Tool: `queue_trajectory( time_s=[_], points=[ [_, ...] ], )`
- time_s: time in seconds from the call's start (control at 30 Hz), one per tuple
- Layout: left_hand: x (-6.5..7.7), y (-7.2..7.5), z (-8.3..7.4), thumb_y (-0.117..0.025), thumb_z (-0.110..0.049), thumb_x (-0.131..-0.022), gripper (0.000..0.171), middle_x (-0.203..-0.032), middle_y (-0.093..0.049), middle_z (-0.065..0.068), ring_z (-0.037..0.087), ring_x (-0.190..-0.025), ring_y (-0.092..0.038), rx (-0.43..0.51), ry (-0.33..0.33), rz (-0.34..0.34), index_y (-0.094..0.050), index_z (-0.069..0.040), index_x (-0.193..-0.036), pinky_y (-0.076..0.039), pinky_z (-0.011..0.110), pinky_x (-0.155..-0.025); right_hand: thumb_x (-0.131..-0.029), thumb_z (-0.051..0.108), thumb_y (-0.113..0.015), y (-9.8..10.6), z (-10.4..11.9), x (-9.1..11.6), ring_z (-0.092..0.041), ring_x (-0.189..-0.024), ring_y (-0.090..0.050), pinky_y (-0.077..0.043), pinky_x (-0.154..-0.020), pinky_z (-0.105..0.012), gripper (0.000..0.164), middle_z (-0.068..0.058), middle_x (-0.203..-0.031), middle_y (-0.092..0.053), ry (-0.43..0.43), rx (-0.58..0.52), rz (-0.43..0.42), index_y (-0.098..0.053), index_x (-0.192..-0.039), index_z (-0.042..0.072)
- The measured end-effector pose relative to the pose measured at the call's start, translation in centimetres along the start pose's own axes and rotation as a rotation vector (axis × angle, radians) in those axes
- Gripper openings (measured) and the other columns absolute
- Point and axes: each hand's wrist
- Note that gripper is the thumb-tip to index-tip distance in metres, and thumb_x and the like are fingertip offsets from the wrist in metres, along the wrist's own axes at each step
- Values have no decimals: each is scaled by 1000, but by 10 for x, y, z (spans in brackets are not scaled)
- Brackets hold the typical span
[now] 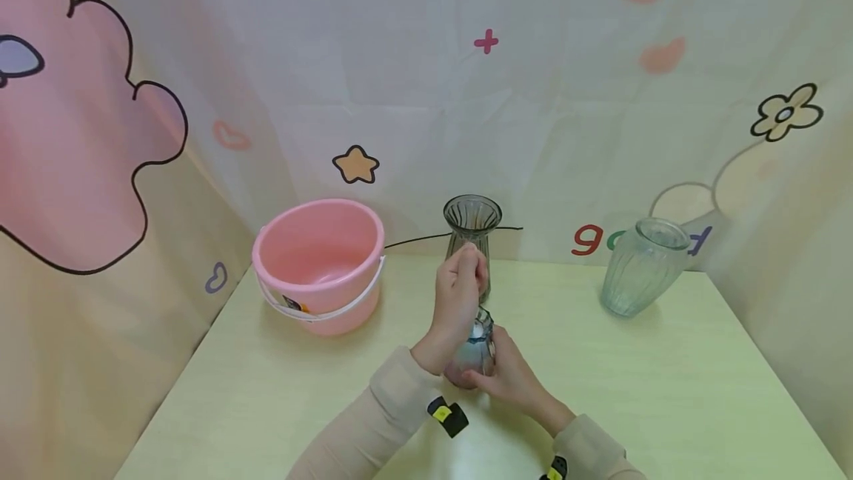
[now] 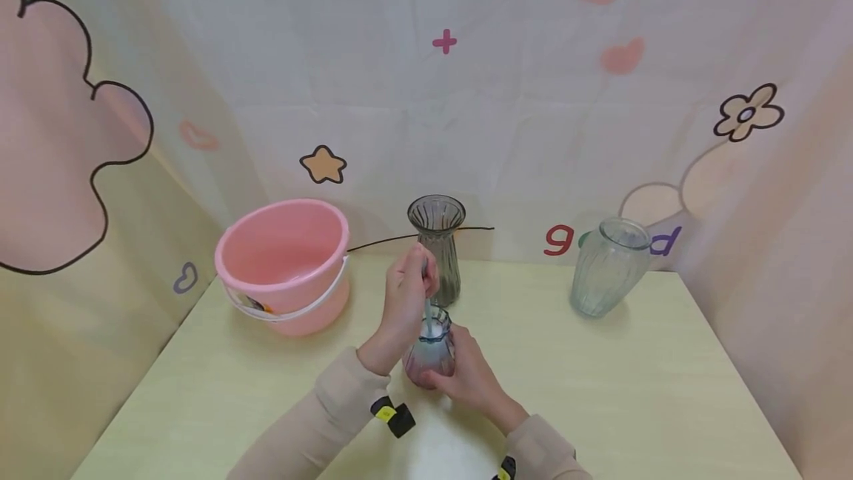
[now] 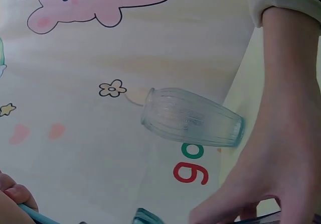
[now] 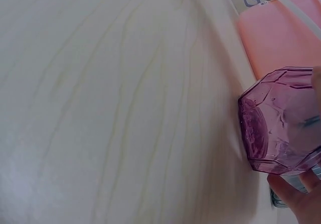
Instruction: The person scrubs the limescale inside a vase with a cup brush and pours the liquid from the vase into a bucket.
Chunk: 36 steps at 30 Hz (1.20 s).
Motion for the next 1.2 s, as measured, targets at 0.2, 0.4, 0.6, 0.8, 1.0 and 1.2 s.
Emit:
queue_trajectory(
  time_s=[0.2,0.4,0.6,0.8,1.0,1.2],
  points=[
    [8,-2,16,-34,-21,-99,37,-56,-32,1,12,-49,-28,2,78,-5,-41,-2,-68,-26,21,-49,-68,14,-80,-1,-2,0,-20,-105,-49,-44,-87,-36,77,-13,-119,-49,79,14,-43,-35,-128,-2],
    [13,-5,12,-34,-12,-97,32,-57,-32,2,13,-50,-28,-21,80,-1,-40,0,-68,-25,20,-50,-67,16,-81,-2,-5,0,-17,-101,-48,-43,-84,-32,76,-10,-115,-50,125,14,-64,-37,-126,-1],
    [17,-6,-5,-33,-8,-96,31,-57,-32,1,12,-51,-28,-24,90,-3,-39,4,-69,-26,19,-51,-66,17,-82,-3,-4,0,-16,-100,-48,-43,-83,-32,77,-9,-115,-50,117,31,-76,-37,-127,0],
    [13,-3,13,-33,-14,-98,32,-57,-31,3,13,-49,-27,2,72,-2,-40,0,-69,-24,21,-49,-66,16,-82,-2,-2,-1,-15,-98,-48,-44,-83,-32,76,-8,-114,-50,89,21,-72,-37,-126,1],
    [7,-1,12,-35,-23,-99,38,-55,-32,3,13,-48,-28,7,67,-14,-42,-1,-69,-25,21,-49,-64,17,-83,-4,-2,-1,-15,-96,-49,-44,-82,-33,76,-9,-111,-52,55,31,-76,-39,-124,0],
    [-1,1,-2,-33,-23,-99,37,-53,-29,1,13,-46,-26,2,12,20,-40,-1,-70,-24,22,-46,-63,20,-84,-7,-5,-2,-21,-99,-51,-45,-83,-39,79,-12,-112,-51,30,90,-95,-39,-124,-1]
  ],
)
Point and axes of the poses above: each hand's wrist, its own x-axis away from the middle knuckle, its own y-axis out of the back of the hand, z = x × y
